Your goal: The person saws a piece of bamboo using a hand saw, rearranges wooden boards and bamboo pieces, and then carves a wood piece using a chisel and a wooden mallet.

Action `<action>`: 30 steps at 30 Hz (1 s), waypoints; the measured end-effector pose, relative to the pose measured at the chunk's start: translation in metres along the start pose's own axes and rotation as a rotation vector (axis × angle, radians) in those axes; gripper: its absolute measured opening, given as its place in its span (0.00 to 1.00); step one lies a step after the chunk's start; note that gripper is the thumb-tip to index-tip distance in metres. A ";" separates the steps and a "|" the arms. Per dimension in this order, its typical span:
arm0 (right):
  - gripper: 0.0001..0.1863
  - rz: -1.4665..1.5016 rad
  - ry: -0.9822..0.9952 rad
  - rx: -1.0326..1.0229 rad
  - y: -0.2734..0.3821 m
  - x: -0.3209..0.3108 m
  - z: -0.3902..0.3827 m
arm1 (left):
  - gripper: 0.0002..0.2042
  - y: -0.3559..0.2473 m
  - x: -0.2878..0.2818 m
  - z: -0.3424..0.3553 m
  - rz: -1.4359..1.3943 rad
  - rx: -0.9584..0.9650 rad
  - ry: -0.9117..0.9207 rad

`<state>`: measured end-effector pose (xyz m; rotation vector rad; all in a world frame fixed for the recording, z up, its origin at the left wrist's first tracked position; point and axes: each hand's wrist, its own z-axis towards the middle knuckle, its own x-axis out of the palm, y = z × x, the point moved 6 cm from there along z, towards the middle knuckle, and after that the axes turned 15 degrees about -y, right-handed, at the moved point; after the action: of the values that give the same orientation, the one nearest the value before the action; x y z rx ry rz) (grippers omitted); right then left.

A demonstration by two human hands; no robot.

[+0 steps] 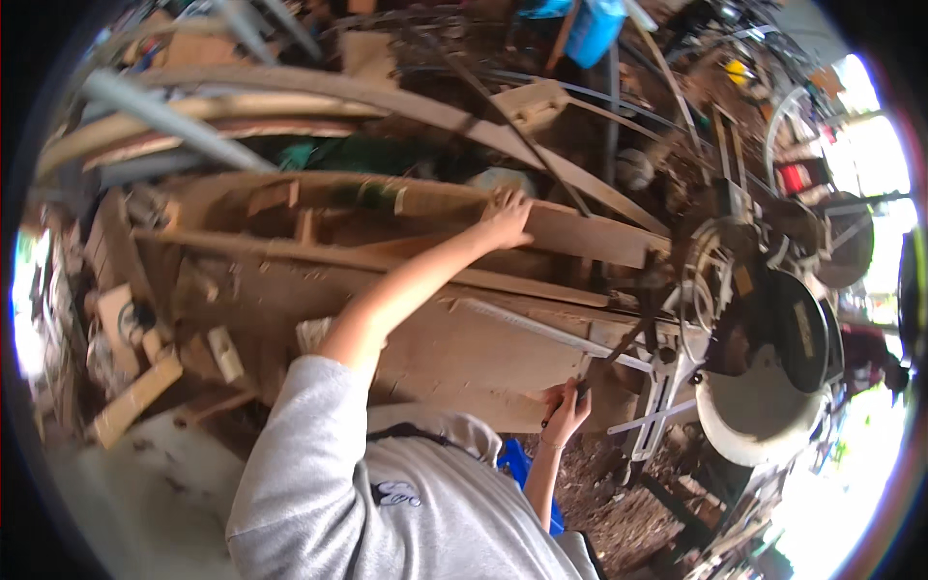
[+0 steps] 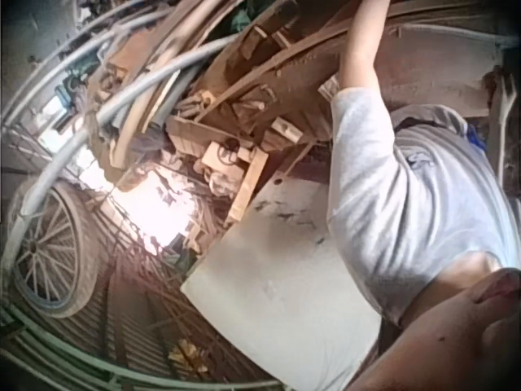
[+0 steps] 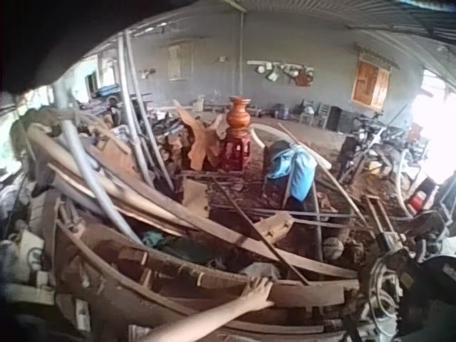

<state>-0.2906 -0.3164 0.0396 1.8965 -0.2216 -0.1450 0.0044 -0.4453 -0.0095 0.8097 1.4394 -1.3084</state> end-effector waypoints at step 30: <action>0.13 -1.149 0.685 -0.908 -0.011 0.042 -0.184 | 0.39 0.158 -0.096 -0.462 -0.063 -0.901 -0.215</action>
<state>-0.2101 -0.1534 0.0905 0.8681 1.2192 -0.2842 0.0740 0.0477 -0.0011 0.0221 1.6575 -0.6277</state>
